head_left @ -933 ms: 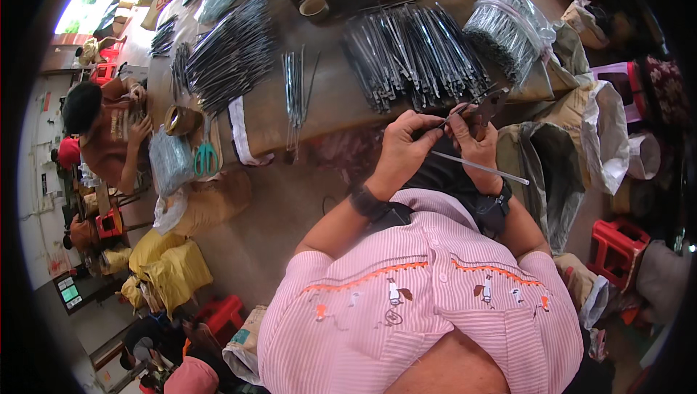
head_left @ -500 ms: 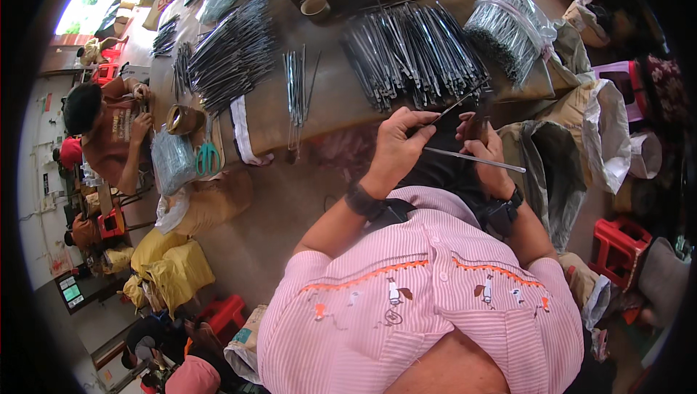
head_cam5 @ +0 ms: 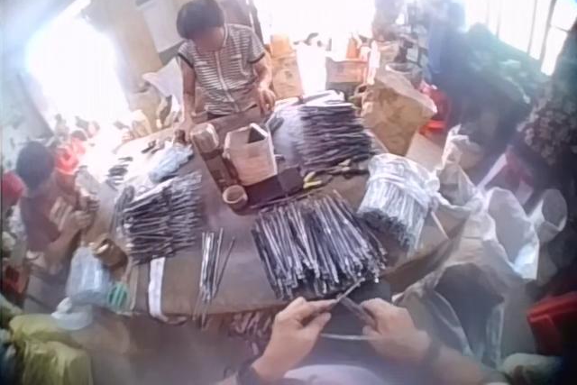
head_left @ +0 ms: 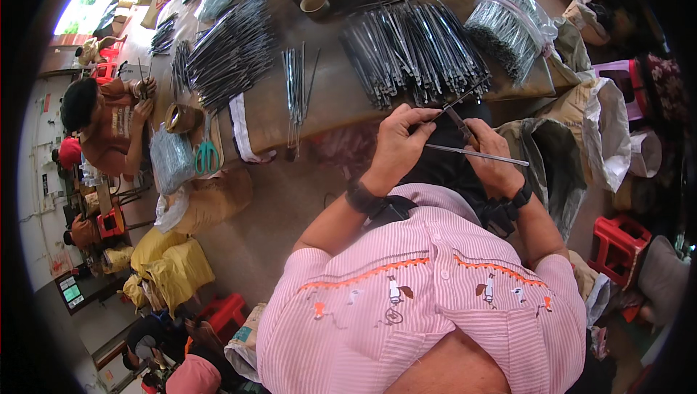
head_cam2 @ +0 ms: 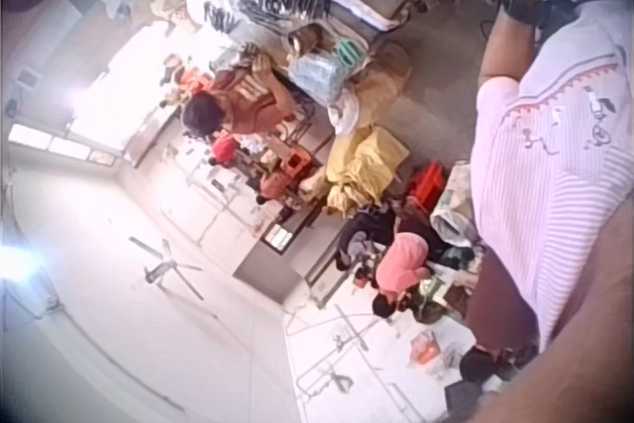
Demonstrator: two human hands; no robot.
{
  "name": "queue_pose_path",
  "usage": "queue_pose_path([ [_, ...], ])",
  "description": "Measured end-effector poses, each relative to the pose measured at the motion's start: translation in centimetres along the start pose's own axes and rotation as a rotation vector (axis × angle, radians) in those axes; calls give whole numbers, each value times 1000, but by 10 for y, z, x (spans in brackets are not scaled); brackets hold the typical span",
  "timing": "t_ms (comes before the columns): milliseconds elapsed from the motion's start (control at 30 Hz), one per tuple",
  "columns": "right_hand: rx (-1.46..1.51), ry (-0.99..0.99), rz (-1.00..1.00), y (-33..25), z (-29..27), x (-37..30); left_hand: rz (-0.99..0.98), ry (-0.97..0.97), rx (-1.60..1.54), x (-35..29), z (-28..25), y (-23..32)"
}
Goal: The person repeatedly picks up thin metal rods from a pile on the table, uses pliers to trim or adjust the ends, and places the finished pieces back on the table. The process is continuous and repetitive throughout the clip.
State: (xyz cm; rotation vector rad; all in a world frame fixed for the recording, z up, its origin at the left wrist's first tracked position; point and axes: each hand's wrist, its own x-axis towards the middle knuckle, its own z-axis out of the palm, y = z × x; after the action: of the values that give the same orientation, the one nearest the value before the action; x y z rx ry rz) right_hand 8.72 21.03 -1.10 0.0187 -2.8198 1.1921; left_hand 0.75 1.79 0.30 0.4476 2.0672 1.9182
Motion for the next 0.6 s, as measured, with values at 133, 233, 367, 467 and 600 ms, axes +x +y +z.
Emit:
queue_pose_path([
  [133, 18, 10, -36, 2, -1, 0, 28, 9, 15, 0, 2, -3],
  [233, -26, -23, 11, 5, -2, -2, 8, 1, 8, -1, 3, -7],
  [367, -20, -20, 1, 7, 2, -3, -50, -21, -29, -2, 2, -7],
  [467, 3, -31, 53, 6, 4, -4, -58, -49, 49, -2, -1, 0],
  [600, -56, -30, 131, 4, 4, -3, 97, -22, 265, -4, -10, 12],
])
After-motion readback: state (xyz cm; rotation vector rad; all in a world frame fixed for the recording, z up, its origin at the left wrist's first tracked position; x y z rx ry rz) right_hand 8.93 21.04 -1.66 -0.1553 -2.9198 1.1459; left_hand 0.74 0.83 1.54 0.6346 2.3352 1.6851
